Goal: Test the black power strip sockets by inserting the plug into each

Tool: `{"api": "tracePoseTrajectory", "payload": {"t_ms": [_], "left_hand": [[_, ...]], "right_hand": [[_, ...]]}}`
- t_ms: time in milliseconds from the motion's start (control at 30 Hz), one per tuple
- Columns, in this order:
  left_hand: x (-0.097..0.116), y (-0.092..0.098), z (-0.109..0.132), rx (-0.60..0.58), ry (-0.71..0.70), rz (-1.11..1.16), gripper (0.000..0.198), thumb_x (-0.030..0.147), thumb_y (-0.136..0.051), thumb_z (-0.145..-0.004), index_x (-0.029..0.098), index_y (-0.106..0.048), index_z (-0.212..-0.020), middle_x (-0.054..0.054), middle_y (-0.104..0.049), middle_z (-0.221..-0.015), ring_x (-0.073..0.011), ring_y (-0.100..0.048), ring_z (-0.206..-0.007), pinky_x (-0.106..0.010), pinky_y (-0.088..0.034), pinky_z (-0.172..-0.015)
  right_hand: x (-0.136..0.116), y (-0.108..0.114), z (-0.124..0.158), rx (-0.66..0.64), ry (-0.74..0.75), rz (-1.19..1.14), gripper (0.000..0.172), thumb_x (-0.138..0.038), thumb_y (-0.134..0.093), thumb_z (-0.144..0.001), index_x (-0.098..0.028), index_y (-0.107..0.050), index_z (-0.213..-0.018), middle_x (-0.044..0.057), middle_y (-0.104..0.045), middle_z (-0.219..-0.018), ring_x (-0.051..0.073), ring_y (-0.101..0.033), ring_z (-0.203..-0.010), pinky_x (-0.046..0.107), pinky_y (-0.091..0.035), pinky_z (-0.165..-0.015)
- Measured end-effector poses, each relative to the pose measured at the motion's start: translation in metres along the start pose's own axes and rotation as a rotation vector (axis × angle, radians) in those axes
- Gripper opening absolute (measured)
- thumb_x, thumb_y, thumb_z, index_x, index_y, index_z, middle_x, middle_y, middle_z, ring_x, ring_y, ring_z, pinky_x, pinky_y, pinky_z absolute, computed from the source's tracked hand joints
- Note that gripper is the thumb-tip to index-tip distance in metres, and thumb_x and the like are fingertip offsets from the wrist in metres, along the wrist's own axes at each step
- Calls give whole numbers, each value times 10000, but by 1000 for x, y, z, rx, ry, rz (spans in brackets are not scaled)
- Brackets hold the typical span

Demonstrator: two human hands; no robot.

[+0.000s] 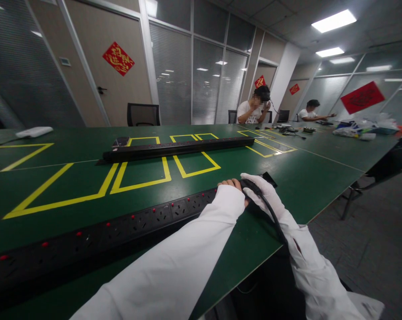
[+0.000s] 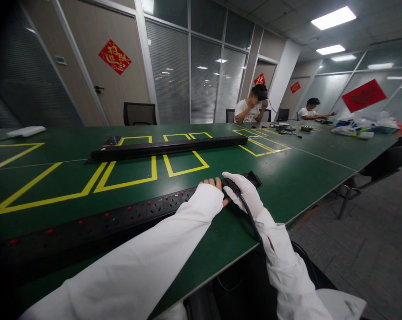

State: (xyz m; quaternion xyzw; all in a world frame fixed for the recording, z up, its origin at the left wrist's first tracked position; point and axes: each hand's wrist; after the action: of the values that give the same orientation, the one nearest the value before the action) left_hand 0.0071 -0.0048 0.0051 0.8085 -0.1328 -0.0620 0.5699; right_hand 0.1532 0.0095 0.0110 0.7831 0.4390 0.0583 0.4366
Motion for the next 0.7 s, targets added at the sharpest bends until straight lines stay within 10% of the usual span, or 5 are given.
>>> {"api": "tracePoseTrajectory", "payload": {"t_ms": [700], "left_hand": [[0,8,1,-30,8,13,684,490,-547,-756,-15,-416,-1199,-228,-544,-1060,-309,-512,-902,-407,-354,-757]], "right_hand": [[-1,2,3,24,-1,44,425,-270,-526,-843,-245,-451,-1260,58,-527,-1244,202,-512,-1114,372,-405,-994]]}}
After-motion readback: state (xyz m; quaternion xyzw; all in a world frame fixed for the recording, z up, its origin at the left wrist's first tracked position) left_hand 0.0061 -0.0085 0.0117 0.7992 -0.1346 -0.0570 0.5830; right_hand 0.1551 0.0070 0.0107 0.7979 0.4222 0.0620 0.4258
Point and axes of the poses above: each hand's wrist, its own z-axis away from the middle knuckle, its own y-axis out of the back of the hand, x = y × z
